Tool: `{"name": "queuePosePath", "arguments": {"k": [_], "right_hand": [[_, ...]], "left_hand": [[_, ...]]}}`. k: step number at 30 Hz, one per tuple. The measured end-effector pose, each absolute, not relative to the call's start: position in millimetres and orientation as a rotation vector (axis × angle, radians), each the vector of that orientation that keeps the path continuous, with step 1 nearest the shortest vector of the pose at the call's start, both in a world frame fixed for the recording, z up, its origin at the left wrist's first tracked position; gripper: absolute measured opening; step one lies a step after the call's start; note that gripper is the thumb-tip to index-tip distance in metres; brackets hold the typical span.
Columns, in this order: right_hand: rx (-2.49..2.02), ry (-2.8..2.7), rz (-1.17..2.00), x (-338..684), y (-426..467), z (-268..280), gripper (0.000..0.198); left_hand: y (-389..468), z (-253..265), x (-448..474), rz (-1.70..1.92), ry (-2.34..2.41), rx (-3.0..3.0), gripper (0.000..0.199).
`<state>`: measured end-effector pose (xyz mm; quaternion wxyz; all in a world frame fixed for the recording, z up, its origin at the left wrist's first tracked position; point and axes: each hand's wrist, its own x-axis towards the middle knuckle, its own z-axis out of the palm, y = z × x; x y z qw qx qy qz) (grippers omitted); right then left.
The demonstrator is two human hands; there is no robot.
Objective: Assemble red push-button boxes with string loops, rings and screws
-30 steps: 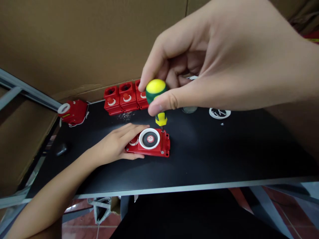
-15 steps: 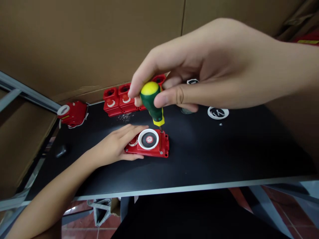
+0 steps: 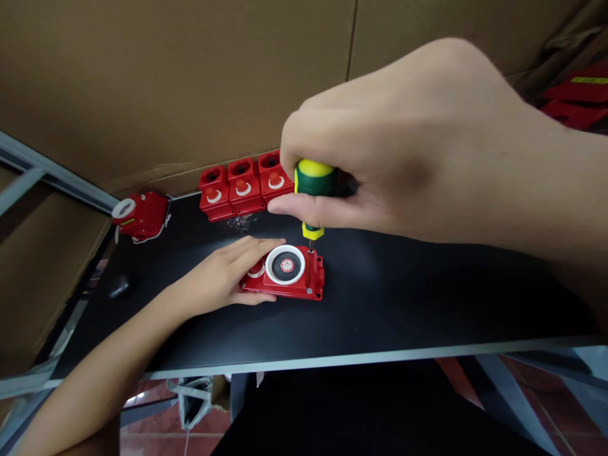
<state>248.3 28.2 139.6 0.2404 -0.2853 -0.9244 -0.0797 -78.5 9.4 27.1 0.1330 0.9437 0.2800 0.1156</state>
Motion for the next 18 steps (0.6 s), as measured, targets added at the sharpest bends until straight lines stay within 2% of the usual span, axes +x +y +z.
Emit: {"name": "queuePosePath", "arguments": {"k": [6, 12, 18], "right_hand": [[-0.666, -2.659, -0.303, 254, 31, 143, 0.034], [-0.495, -2.641, -0.154, 258, 36, 136, 0.032], [-0.494, -2.653, 0.013, 259, 43, 140, 0.043]], "left_hand": [[9, 27, -79, 0.342, 0.825, 2.737, 0.084], [10, 27, -78, 0.366, 0.810, 2.745, 0.084], [10, 27, -78, 0.368, 0.809, 2.732, 0.084]]}}
